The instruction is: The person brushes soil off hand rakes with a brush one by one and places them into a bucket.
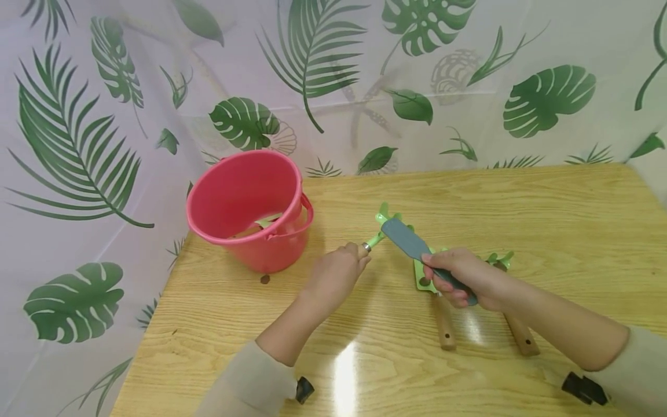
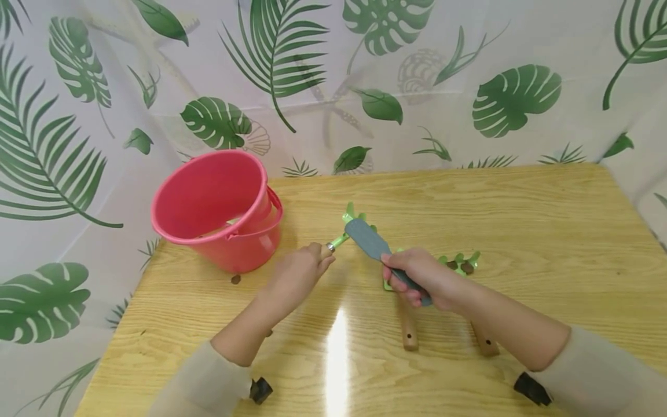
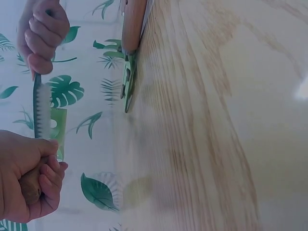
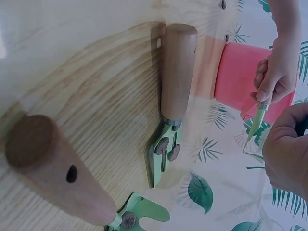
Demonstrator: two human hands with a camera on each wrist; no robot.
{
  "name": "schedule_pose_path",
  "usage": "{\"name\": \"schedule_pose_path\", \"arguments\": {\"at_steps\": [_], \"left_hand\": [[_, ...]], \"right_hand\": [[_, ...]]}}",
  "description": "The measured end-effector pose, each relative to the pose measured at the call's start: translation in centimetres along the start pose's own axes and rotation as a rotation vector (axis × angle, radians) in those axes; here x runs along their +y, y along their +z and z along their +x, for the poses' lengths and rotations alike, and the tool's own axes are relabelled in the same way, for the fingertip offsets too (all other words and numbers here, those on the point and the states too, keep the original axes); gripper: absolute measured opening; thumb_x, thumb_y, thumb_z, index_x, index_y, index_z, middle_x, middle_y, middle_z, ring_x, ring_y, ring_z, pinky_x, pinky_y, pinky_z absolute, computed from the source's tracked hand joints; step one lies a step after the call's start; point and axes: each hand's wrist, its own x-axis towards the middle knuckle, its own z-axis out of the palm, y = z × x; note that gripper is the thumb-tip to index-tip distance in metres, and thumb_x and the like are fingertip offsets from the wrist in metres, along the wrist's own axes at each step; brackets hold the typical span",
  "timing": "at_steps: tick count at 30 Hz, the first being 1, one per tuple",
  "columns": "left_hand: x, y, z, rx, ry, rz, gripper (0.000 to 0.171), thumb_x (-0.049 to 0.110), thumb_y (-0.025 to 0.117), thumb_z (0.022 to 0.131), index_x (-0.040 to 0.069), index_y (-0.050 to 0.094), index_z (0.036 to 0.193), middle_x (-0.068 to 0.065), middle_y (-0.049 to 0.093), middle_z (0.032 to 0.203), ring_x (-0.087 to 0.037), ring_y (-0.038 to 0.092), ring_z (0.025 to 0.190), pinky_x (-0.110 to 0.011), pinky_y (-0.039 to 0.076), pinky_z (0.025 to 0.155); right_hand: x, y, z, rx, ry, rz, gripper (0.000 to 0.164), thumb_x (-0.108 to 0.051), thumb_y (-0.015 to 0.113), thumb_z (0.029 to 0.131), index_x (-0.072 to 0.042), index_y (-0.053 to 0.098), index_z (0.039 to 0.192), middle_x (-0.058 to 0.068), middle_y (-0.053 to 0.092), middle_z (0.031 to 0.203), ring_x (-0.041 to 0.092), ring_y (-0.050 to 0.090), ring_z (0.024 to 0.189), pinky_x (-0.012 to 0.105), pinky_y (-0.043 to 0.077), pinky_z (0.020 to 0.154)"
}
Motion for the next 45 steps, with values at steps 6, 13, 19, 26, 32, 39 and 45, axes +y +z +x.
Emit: {"name": "schedule_pose_path", "arguments": {"at_steps": [6,13,19,26,32,39,45], "left_hand": [[0.8,-0.1,0.0,-0.003,-0.005,-0.074,0.029,0.031,0.052,0.097,0.010,0.056,0.079,0.000,0.047,0.063,-0.007,0.042,0.047,-0.017,0.036,0.038],[1.2,-0.1,-0.1,0.018,0.003,-0.077,0.031,0.031,0.052,0.097,0.008,0.056,0.078,0.000,0.046,0.060,-0.006,0.043,0.046,-0.016,0.036,0.038],[1.3,-0.2,-0.2,0.017,0.000,-0.062,0.031,0.032,0.054,0.096,0.007,0.057,0.078,0.000,0.046,0.059,-0.006,0.044,0.045,-0.017,0.037,0.037],[1.5,-0.3,-0.4,-0.003,-0.023,-0.040,0.034,0.033,0.055,0.096,0.006,0.055,0.074,0.001,0.043,0.056,-0.006,0.042,0.044,-0.018,0.037,0.036],[1.7,-0.4,-0.4,-0.017,-0.028,-0.019,0.033,0.033,0.055,0.096,0.007,0.056,0.075,0.001,0.044,0.057,-0.007,0.045,0.045,-0.019,0.038,0.037],[1.8,-0.5,-0.1,-0.061,-0.055,-0.031,0.033,0.033,0.053,0.097,0.008,0.055,0.075,0.001,0.045,0.058,-0.008,0.045,0.046,-0.020,0.038,0.037],[2.1,-0.7,0.2,-0.106,-0.028,0.035,0.026,0.030,0.050,0.098,0.011,0.058,0.082,0.002,0.047,0.064,-0.006,0.043,0.048,-0.019,0.037,0.037]], "right_hand": [[0.0,-0.2,0.7,-0.016,-0.011,0.025,0.034,-0.032,0.037,0.102,-0.007,0.046,0.082,-0.007,0.037,0.053,0.004,0.033,0.038,0.018,0.028,0.039],[-0.1,-0.4,1.4,-0.064,0.002,0.128,0.031,-0.029,0.038,0.102,-0.009,0.047,0.081,-0.008,0.037,0.053,0.002,0.033,0.037,0.017,0.030,0.038],[0.0,-0.3,1.6,-0.028,0.018,0.073,0.031,-0.029,0.039,0.102,-0.007,0.047,0.082,-0.006,0.037,0.053,0.004,0.032,0.038,0.019,0.029,0.039],[0.2,0.0,1.9,0.088,0.027,-0.102,0.034,-0.027,0.036,0.103,-0.004,0.048,0.081,-0.005,0.039,0.051,0.005,0.033,0.037,0.020,0.031,0.039],[0.4,0.2,2.0,0.219,-0.069,-0.472,0.039,-0.027,0.035,0.104,0.001,0.053,0.082,-0.002,0.042,0.050,0.007,0.032,0.036,0.022,0.033,0.037],[0.2,0.5,2.2,0.356,-0.224,-0.921,0.039,-0.022,0.035,0.104,-0.002,0.057,0.079,-0.003,0.037,0.051,0.009,0.030,0.042,0.022,0.028,0.040],[-0.1,0.5,2.3,0.402,-0.284,-1.071,0.037,-0.017,0.037,0.103,-0.001,0.057,0.075,-0.001,0.039,0.053,0.008,0.029,0.043,0.020,0.027,0.041]]}}
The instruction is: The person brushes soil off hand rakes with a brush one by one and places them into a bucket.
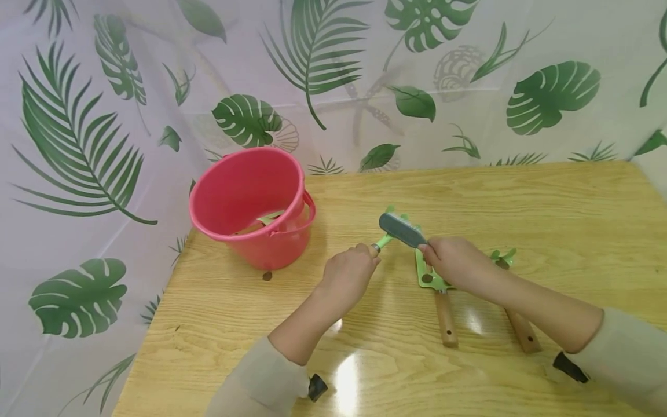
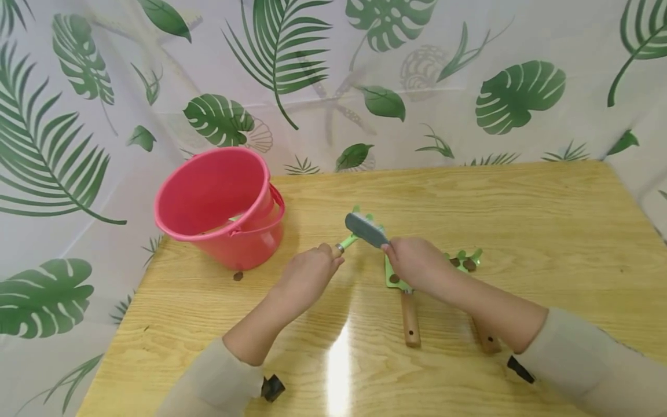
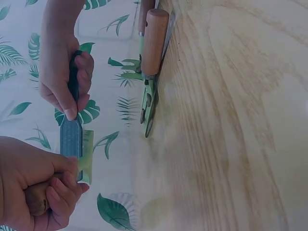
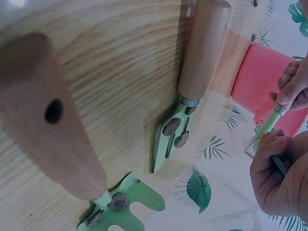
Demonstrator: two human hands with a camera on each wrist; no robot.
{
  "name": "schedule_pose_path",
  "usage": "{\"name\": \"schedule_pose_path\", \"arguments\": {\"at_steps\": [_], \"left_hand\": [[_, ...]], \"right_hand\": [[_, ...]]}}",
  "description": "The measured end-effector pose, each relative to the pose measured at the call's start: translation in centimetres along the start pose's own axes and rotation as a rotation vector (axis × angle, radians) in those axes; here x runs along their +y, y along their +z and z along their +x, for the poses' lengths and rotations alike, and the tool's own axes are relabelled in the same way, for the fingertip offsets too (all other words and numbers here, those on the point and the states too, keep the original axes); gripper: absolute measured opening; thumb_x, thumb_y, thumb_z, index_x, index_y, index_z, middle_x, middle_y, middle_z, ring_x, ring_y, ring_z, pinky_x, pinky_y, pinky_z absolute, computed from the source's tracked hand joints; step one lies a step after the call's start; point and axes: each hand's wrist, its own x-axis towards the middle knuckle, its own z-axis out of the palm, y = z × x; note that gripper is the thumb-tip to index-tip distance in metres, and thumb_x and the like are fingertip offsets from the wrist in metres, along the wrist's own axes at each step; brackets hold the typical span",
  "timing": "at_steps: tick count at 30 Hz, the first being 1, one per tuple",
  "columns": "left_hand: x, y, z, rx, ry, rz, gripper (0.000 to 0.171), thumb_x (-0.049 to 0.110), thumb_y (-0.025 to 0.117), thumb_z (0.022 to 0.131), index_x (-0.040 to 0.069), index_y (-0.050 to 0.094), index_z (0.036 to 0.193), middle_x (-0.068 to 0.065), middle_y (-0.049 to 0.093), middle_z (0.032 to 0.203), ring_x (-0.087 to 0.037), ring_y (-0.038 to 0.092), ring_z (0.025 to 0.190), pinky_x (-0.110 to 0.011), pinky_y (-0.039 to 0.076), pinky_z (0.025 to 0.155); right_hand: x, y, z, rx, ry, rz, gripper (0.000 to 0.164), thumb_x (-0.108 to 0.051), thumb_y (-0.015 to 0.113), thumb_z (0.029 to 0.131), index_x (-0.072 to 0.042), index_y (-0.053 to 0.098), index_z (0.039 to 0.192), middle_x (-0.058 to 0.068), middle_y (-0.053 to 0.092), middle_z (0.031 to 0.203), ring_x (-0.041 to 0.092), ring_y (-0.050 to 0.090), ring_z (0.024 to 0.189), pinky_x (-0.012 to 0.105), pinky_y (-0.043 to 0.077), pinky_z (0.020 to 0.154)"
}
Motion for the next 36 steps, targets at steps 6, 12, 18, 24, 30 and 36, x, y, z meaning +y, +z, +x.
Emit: {"name": "schedule_pose_path", "arguments": {"at_steps": [6,12,18,24,30,36], "left_hand": [[-0.2,-0.1,0.2,-0.083,-0.023,-0.007,0.021,0.029,0.053,0.097,0.011,0.062,0.088,0.000,0.055,0.069,-0.010,0.054,0.054,-0.024,0.044,0.041],[-0.8,0.1,0.0,-0.102,-0.055,-0.041,0.024,0.030,0.051,0.098,0.010,0.062,0.089,-0.001,0.055,0.070,-0.012,0.056,0.055,-0.024,0.044,0.042],[-1.5,0.1,-0.2,0.007,-0.060,-0.090,0.029,0.030,0.052,0.098,0.009,0.055,0.078,-0.001,0.049,0.062,-0.015,0.056,0.052,-0.026,0.043,0.040],[-1.7,0.1,-0.2,0.059,-0.022,-0.112,0.027,0.028,0.054,0.097,0.009,0.054,0.078,-0.002,0.047,0.062,-0.014,0.051,0.050,-0.026,0.042,0.039],[-1.7,0.1,0.1,0.065,-0.048,-0.197,0.029,0.031,0.053,0.097,0.011,0.053,0.076,0.001,0.044,0.061,-0.012,0.043,0.050,-0.023,0.038,0.040],[-1.6,-0.1,0.4,0.081,-0.051,-0.229,0.031,0.031,0.054,0.096,0.010,0.051,0.074,0.002,0.040,0.058,-0.010,0.039,0.049,-0.020,0.033,0.040]], "right_hand": [[0.7,-1.0,-0.2,0.112,-0.027,-0.168,0.035,-0.015,0.039,0.102,-0.002,0.048,0.071,0.000,0.036,0.050,0.009,0.029,0.040,0.018,0.025,0.040],[2.2,-3.0,-0.3,0.076,0.043,-0.088,0.040,-0.021,0.032,0.104,0.001,0.052,0.076,0.001,0.040,0.053,0.010,0.033,0.042,0.022,0.029,0.042],[3.3,-5.9,-0.6,-0.001,0.171,0.175,0.047,-0.033,0.027,0.105,0.001,0.054,0.087,0.002,0.045,0.053,0.014,0.039,0.039,0.030,0.036,0.039],[3.9,-7.7,-0.9,-0.034,0.234,0.315,0.050,-0.041,0.028,0.103,0.001,0.051,0.089,0.003,0.048,0.054,0.015,0.043,0.038,0.031,0.039,0.040],[3.9,-8.1,-0.7,-0.098,0.300,0.531,0.046,-0.039,0.032,0.103,0.001,0.049,0.089,0.001,0.046,0.056,0.010,0.039,0.040,0.029,0.039,0.040],[3.5,-7.7,-0.4,-0.187,0.329,0.783,0.036,-0.032,0.034,0.103,-0.002,0.048,0.088,-0.003,0.042,0.056,0.007,0.034,0.040,0.023,0.032,0.040]]}}
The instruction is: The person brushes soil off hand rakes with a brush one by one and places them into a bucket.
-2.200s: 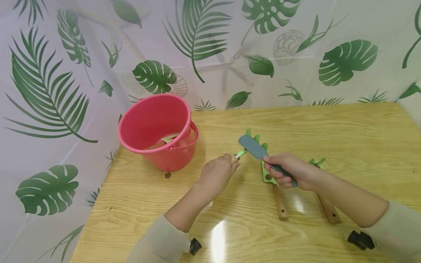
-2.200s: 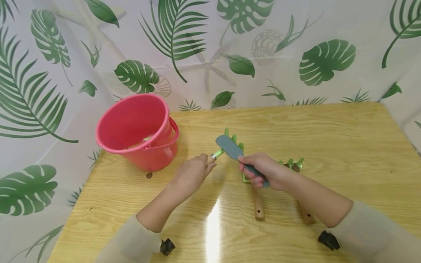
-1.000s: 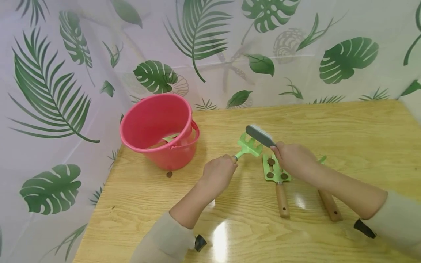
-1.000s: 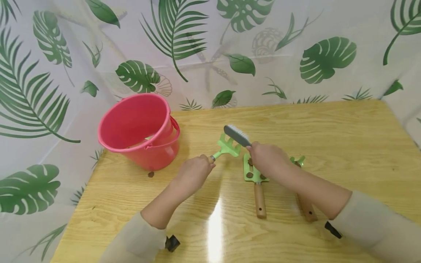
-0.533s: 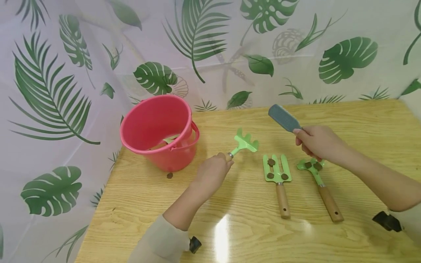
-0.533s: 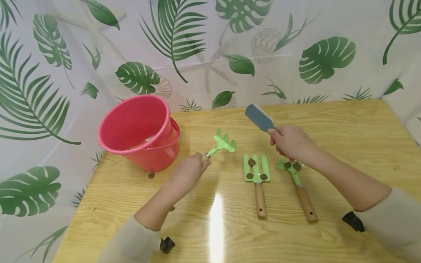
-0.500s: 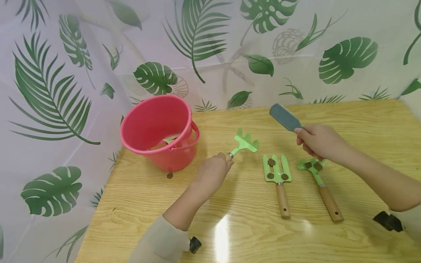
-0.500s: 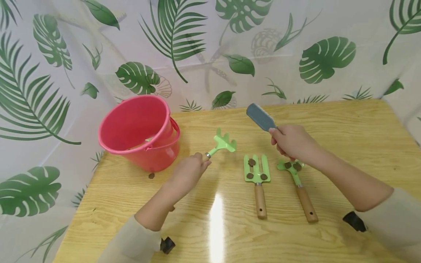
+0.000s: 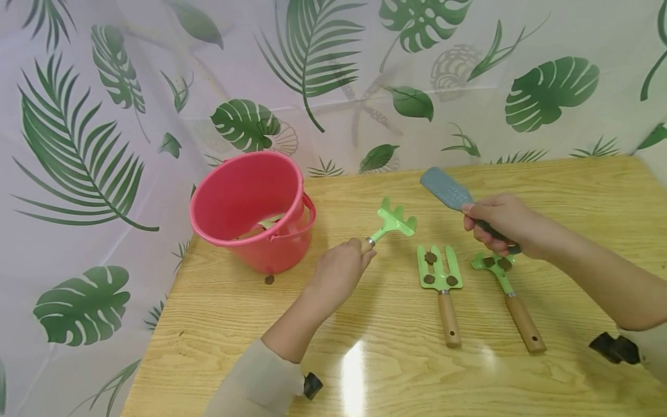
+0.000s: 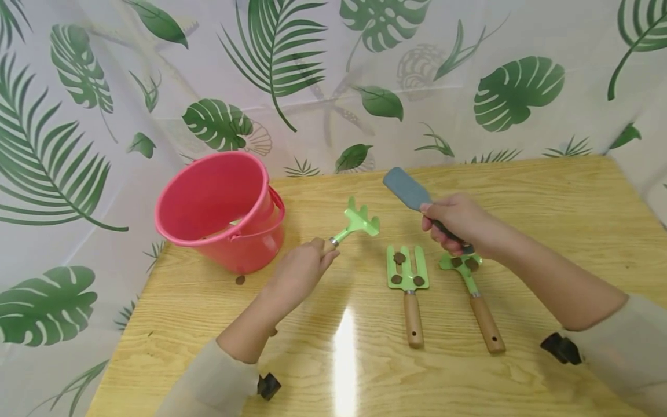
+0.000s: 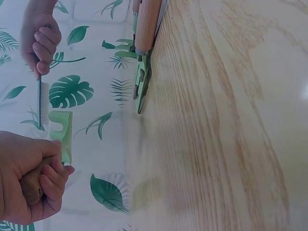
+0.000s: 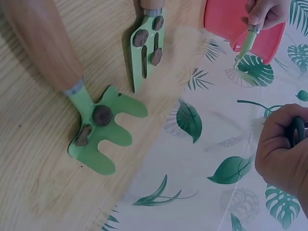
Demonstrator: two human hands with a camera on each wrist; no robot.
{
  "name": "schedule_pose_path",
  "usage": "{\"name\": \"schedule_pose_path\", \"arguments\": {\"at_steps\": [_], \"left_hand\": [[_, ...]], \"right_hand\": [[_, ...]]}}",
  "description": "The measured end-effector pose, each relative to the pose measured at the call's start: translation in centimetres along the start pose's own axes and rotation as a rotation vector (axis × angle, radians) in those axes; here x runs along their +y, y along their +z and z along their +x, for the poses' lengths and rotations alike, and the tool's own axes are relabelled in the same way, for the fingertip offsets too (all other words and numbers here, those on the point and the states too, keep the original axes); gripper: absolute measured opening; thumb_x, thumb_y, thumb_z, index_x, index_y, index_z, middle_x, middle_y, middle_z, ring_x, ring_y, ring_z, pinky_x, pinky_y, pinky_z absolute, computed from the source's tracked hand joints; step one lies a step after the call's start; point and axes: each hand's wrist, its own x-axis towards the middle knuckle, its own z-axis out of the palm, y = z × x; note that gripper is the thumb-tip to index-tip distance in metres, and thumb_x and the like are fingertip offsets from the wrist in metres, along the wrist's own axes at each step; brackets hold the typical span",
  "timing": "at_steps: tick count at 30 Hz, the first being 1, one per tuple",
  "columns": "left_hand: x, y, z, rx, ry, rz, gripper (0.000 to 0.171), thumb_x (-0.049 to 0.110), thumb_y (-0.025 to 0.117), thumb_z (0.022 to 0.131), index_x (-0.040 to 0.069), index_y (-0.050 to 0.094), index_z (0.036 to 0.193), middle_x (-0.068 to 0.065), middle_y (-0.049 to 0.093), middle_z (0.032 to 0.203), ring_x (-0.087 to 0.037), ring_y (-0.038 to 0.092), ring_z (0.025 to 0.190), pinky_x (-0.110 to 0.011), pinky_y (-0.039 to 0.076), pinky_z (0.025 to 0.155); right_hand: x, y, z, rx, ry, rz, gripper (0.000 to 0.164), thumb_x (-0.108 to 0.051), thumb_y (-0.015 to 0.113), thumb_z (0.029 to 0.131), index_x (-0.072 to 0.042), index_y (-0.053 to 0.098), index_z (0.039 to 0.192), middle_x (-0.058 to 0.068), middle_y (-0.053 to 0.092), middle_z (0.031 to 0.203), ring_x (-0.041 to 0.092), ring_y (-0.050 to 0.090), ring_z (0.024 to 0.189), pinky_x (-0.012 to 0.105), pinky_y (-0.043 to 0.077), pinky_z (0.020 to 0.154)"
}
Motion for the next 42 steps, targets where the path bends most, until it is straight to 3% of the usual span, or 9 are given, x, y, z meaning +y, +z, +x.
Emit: {"name": "schedule_pose_path", "arguments": {"at_steps": [14,21,26,32,38,42], "left_hand": [[0.2,-0.2,0.1,-0.038,-0.016,-0.024,0.034,0.033,0.050,0.098,0.009,0.050,0.074,0.002,0.039,0.058,-0.010,0.039,0.050,-0.020,0.033,0.041],[0.7,0.0,0.3,-0.020,-0.004,-0.019,0.034,0.034,0.051,0.097,0.010,0.052,0.074,0.003,0.040,0.058,-0.010,0.040,0.050,-0.021,0.035,0.040],[0.9,0.2,0.4,0.014,0.030,0.004,0.034,0.034,0.051,0.098,0.010,0.052,0.073,0.001,0.043,0.058,-0.009,0.043,0.049,-0.021,0.037,0.041],[1.0,0.1,0.3,0.018,0.017,0.019,0.036,0.035,0.051,0.097,0.008,0.054,0.074,0.001,0.043,0.057,-0.009,0.044,0.049,-0.021,0.038,0.041],[1.0,0.1,0.0,-0.012,-0.005,0.014,0.035,0.036,0.052,0.097,0.007,0.055,0.076,0.001,0.043,0.057,-0.009,0.044,0.048,-0.020,0.036,0.040],[1.1,0.2,-0.1,-0.022,-0.003,0.003,0.035,0.035,0.051,0.097,0.008,0.054,0.076,0.002,0.041,0.058,-0.010,0.042,0.049,-0.021,0.036,0.041]], "right_hand": [[-0.5,3.0,0.3,-0.162,0.036,0.137,0.033,-0.027,0.036,0.103,-0.005,0.047,0.082,-0.004,0.036,0.054,0.005,0.029,0.038,0.020,0.027,0.039],[-0.7,4.5,0.1,-0.266,0.043,0.191,0.033,-0.030,0.039,0.102,-0.005,0.048,0.081,-0.004,0.035,0.053,0.005,0.030,0.037,0.019,0.028,0.038],[-0.5,4.8,0.5,-0.301,0.047,0.215,0.034,-0.029,0.038,0.103,-0.006,0.049,0.081,-0.005,0.036,0.052,0.004,0.030,0.037,0.019,0.028,0.037],[0.2,4.7,1.4,-0.340,0.060,0.242,0.034,-0.028,0.038,0.103,-0.006,0.049,0.080,-0.006,0.035,0.053,0.004,0.029,0.038,0.018,0.028,0.038],[0.8,4.7,1.9,-0.311,0.086,0.222,0.033,-0.024,0.036,0.103,-0.005,0.050,0.080,-0.005,0.036,0.053,0.005,0.030,0.037,0.019,0.029,0.038],[1.0,5.3,1.9,-0.228,0.075,0.087,0.034,-0.023,0.035,0.103,-0.003,0.051,0.081,-0.004,0.038,0.051,0.006,0.031,0.037,0.021,0.030,0.039]]}}
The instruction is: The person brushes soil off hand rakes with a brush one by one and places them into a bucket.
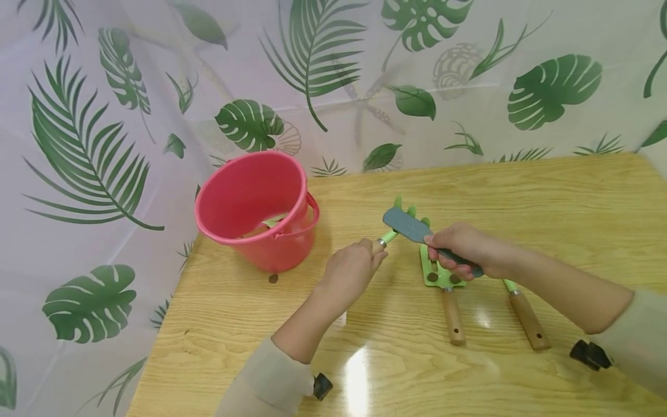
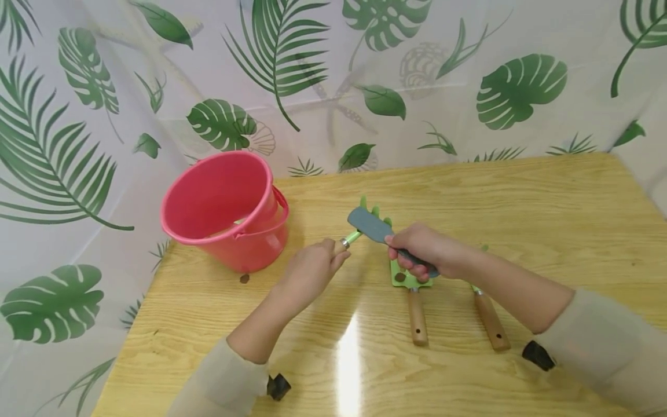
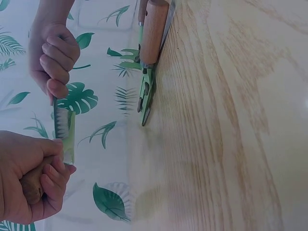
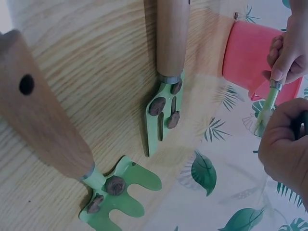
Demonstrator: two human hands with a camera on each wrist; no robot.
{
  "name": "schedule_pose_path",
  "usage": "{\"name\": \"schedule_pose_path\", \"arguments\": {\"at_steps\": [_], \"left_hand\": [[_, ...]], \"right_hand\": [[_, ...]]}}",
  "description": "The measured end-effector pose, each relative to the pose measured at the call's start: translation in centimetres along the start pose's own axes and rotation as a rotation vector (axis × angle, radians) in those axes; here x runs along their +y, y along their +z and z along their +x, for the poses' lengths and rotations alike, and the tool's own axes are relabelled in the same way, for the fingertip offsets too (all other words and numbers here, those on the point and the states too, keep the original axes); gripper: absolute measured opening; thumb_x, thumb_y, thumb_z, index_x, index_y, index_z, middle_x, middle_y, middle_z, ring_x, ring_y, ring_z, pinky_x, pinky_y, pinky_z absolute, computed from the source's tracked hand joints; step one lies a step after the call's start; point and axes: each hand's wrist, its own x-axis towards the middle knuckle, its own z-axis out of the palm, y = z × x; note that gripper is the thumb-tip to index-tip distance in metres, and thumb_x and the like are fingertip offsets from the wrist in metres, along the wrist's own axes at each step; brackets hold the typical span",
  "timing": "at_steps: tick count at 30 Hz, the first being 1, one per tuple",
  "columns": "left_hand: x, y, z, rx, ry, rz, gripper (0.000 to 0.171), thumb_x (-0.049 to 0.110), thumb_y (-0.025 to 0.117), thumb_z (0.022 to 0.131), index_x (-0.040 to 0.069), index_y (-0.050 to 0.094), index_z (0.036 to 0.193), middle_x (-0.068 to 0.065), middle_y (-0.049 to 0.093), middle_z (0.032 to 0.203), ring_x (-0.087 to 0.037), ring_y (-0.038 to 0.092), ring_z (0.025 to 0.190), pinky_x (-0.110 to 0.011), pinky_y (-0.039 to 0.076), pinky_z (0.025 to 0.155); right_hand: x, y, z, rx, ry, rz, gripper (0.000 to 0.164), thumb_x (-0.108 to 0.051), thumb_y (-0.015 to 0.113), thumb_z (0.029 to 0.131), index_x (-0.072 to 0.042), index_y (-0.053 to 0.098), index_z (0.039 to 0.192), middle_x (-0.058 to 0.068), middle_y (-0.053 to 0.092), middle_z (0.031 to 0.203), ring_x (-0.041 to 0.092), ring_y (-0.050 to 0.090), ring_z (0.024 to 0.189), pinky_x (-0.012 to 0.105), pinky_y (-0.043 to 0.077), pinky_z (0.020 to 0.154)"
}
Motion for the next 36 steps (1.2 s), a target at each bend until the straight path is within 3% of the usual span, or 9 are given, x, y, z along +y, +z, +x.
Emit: {"name": "schedule_pose_path", "arguments": {"at_steps": [5,10,14,18,24,36], "left_hand": [[0.1,0.2,0.0,-0.017,0.015,0.018,0.033,0.034,0.051,0.098,0.009,0.054,0.076,0.002,0.039,0.059,-0.009,0.038,0.048,-0.020,0.035,0.039],[0.3,0.4,0.1,-0.043,0.035,0.107,0.030,0.032,0.051,0.097,0.010,0.057,0.079,0.002,0.046,0.062,-0.008,0.046,0.049,-0.021,0.040,0.040],[0.4,0.4,0.2,-0.045,0.050,0.171,0.029,0.032,0.053,0.097,0.009,0.059,0.080,0.002,0.050,0.063,-0.008,0.052,0.050,-0.022,0.042,0.039],[0.4,0.4,0.2,-0.022,0.045,0.200,0.030,0.033,0.055,0.096,0.009,0.058,0.078,0.002,0.050,0.060,-0.008,0.051,0.048,-0.022,0.042,0.038],[0.4,0.4,0.2,-0.037,0.021,0.172,0.029,0.033,0.054,0.096,0.010,0.056,0.078,0.002,0.047,0.061,-0.008,0.049,0.048,-0.022,0.040,0.038],[0.6,0.7,0.2,0.002,0.037,0.216,0.029,0.033,0.052,0.097,0.012,0.052,0.077,0.001,0.047,0.060,-0.010,0.053,0.048,-0.023,0.041,0.037]], "right_hand": [[0.2,0.7,0.0,0.137,-0.073,-0.308,0.037,-0.023,0.034,0.104,-0.001,0.053,0.081,-0.002,0.041,0.049,0.008,0.032,0.035,0.024,0.034,0.038],[0.6,1.5,0.0,0.283,-0.195,-0.673,0.036,-0.020,0.035,0.103,-0.003,0.055,0.079,-0.001,0.043,0.051,0.008,0.032,0.038,0.023,0.032,0.039],[1.0,2.0,0.2,0.372,-0.274,-0.863,0.035,-0.015,0.037,0.102,0.001,0.058,0.079,0.002,0.053,0.062,0.009,0.036,0.045,0.021,0.032,0.043],[1.4,2.1,0.4,0.412,-0.308,-0.930,0.034,-0.014,0.039,0.102,0.004,0.059,0.081,0.006,0.059,0.068,0.010,0.038,0.046,0.020,0.032,0.043],[1.7,2.1,0.5,0.473,-0.346,-1.002,0.034,-0.014,0.041,0.101,0.001,0.056,0.075,0.003,0.049,0.059,0.010,0.036,0.045,0.019,0.029,0.041],[1.4,2.1,0.4,0.499,-0.354,-1.001,0.036,-0.014,0.040,0.102,0.000,0.053,0.072,0.002,0.044,0.054,0.010,0.033,0.043,0.019,0.028,0.040]]}}
